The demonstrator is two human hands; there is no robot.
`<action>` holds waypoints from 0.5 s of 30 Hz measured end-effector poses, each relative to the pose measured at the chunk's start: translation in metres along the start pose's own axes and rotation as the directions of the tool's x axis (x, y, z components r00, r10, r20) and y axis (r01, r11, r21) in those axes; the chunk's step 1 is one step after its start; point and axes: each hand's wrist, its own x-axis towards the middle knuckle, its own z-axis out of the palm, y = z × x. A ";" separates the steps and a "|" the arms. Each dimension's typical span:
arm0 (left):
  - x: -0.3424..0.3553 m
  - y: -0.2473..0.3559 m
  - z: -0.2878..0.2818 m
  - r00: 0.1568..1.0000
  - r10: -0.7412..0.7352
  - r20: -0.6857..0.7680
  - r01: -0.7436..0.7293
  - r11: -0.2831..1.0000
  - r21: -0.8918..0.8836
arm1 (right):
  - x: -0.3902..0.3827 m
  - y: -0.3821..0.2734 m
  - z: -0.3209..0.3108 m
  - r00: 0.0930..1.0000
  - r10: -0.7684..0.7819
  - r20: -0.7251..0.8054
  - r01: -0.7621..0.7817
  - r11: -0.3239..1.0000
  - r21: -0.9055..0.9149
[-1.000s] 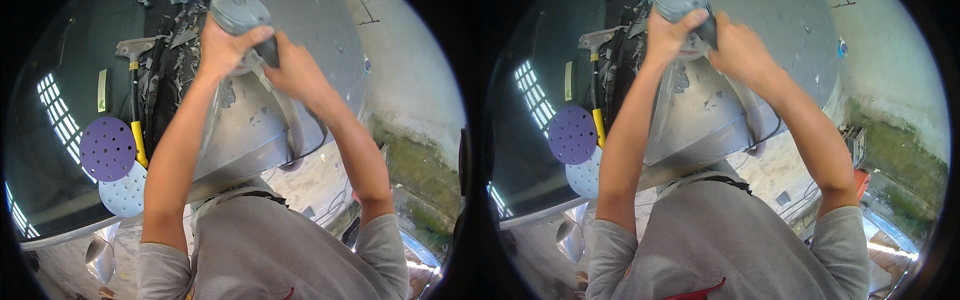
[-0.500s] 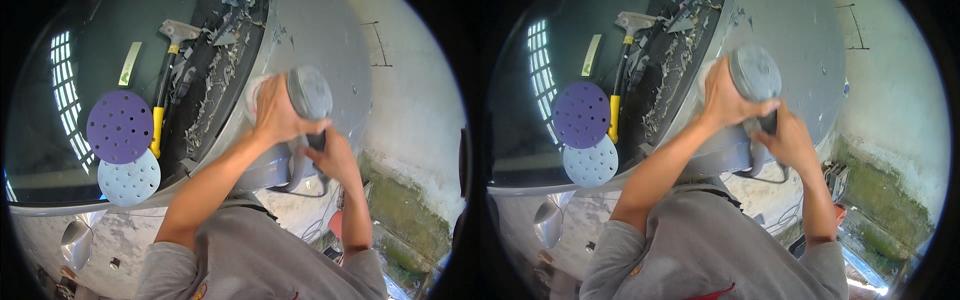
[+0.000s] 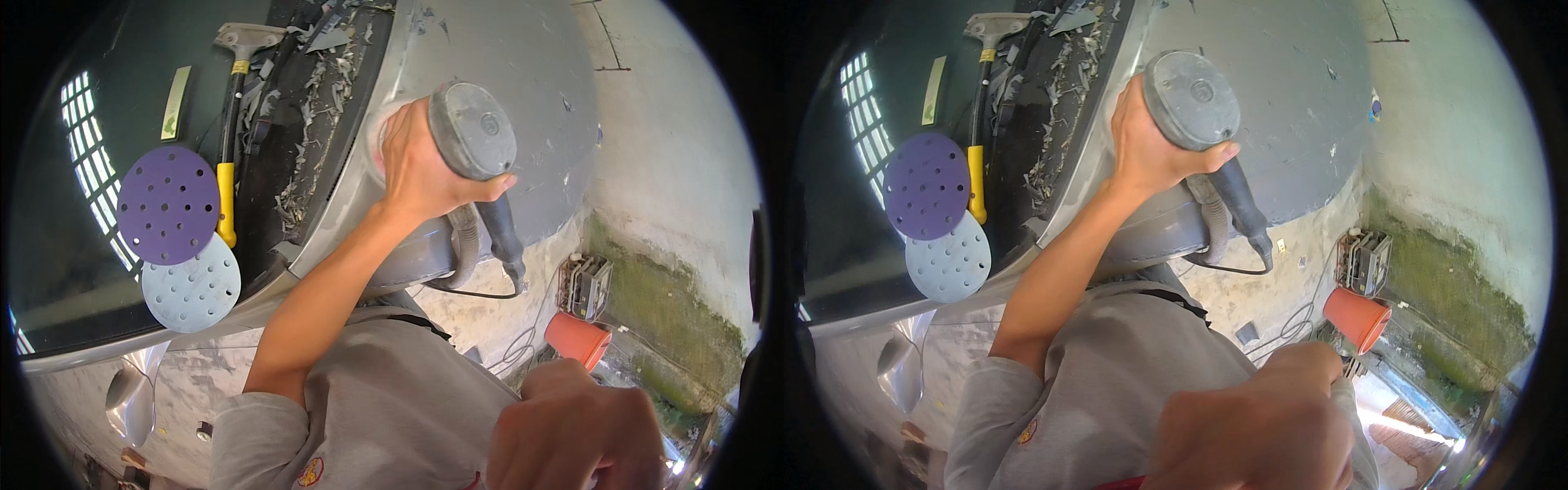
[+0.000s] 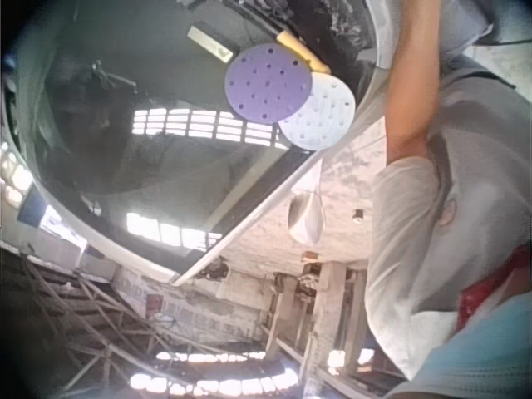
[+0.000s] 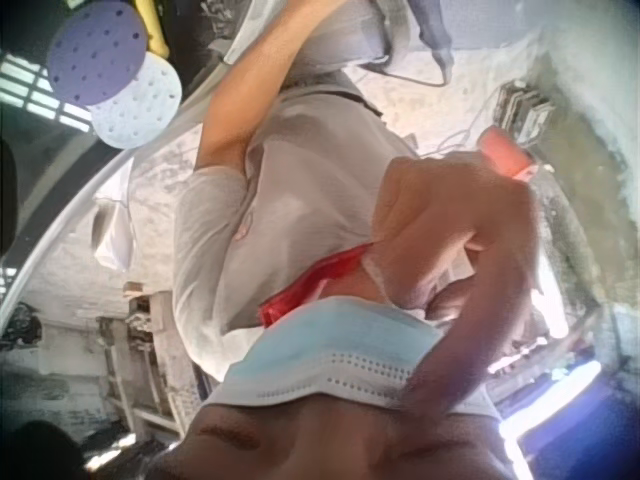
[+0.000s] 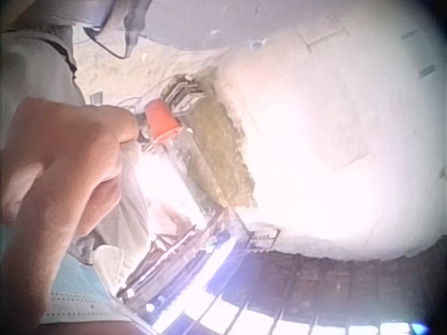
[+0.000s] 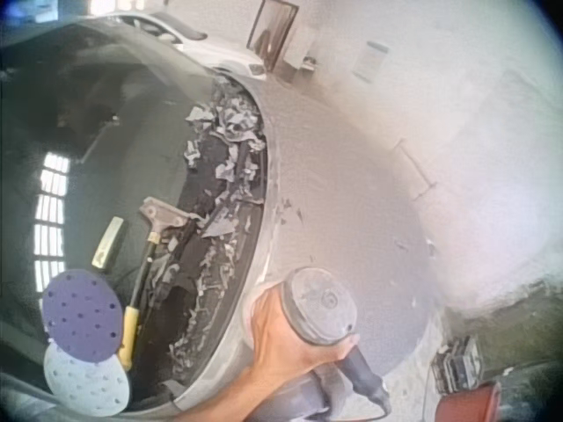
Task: The person uses a handheld orbital sander to smooth a grey car panel. They move the sander in circular motions across the surface, removing material and creating a uniform matte finish. Spare sanding discs and a scraper are visible on the windshield.
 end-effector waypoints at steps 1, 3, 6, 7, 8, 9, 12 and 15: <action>-0.004 0.002 0.000 1.000 0.030 0.001 -0.030 0.999 -0.019 | 0.001 -0.003 0.001 0.996 0.077 0.037 -0.078 0.996 0.038; -0.013 0.006 0.001 0.996 0.088 -0.015 -0.088 0.996 -0.018 | 0.005 -0.002 0.005 0.995 0.102 -0.014 -0.100 0.991 0.086; -0.020 0.010 0.004 0.994 0.111 0.018 -0.111 0.994 -0.008 | 0.009 0.013 0.011 0.990 -0.054 -0.128 0.063 0.996 0.069; -0.019 0.009 0.004 0.980 0.198 -0.002 -0.198 0.980 0.001 | 0.008 0.020 0.007 0.991 -0.111 -0.072 0.115 0.992 0.057; -0.019 0.009 0.005 0.996 0.087 0.024 -0.087 0.996 0.013 | 0.007 0.020 0.003 0.992 -0.122 -0.017 0.123 0.990 0.063; -0.018 0.008 0.005 0.998 0.058 0.027 -0.059 0.998 0.024 | 0.004 0.023 0.000 0.990 -0.134 0.037 0.131 0.989 0.070; -0.018 0.005 0.003 1.000 0.022 0.017 -0.022 1.000 0.007 | -0.002 0.024 -0.004 0.994 -0.077 0.074 0.071 0.995 0.069; -0.022 0.006 0.001 0.997 0.073 0.019 -0.072 0.997 -0.021 | -0.003 0.025 0.007 0.985 -0.136 -0.111 0.134 0.991 -0.020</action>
